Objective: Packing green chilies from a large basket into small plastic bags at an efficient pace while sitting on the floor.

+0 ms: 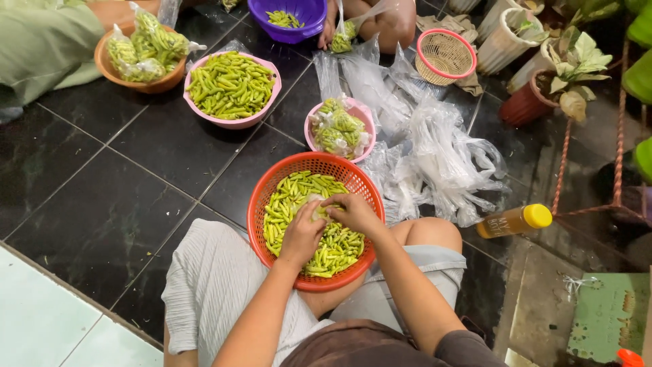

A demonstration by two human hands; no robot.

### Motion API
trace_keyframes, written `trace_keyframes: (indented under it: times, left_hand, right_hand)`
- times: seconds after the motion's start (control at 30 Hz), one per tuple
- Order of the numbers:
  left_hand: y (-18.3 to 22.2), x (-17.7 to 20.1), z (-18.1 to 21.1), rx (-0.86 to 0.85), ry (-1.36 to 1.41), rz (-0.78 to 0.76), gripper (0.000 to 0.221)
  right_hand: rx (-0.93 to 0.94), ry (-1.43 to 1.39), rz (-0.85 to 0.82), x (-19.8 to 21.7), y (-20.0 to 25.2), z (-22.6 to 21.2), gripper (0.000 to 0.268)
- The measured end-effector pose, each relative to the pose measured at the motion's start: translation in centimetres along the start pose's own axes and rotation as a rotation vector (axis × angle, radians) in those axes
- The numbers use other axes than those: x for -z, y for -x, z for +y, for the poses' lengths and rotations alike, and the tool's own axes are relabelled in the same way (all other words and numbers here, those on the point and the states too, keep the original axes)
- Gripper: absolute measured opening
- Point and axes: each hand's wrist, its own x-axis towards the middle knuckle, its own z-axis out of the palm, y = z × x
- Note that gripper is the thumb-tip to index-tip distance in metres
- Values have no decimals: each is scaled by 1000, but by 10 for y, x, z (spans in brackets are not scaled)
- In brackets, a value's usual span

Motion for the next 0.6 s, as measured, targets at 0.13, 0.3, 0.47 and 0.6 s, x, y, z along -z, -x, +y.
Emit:
trace_keyframes:
  times: [0.13, 0.3, 0.47, 0.6]
  left_hand:
    - [-3, -2, 2, 15, -1, -9, 9]
    - [-1, -10, -6, 54, 25, -6, 8]
    - [-3, -5, -5, 55, 16, 14, 7]
    - [-4, 3, 3, 137, 77, -25, 10]
  right_hand:
    - [13, 291, 93, -3, 9, -14, 30]
    - [61, 131, 46, 7, 10, -24, 45]
    - [107, -262, 51, -1, 4, -35, 35]
    - [120, -600, 61, -17, 0, -31, 30]
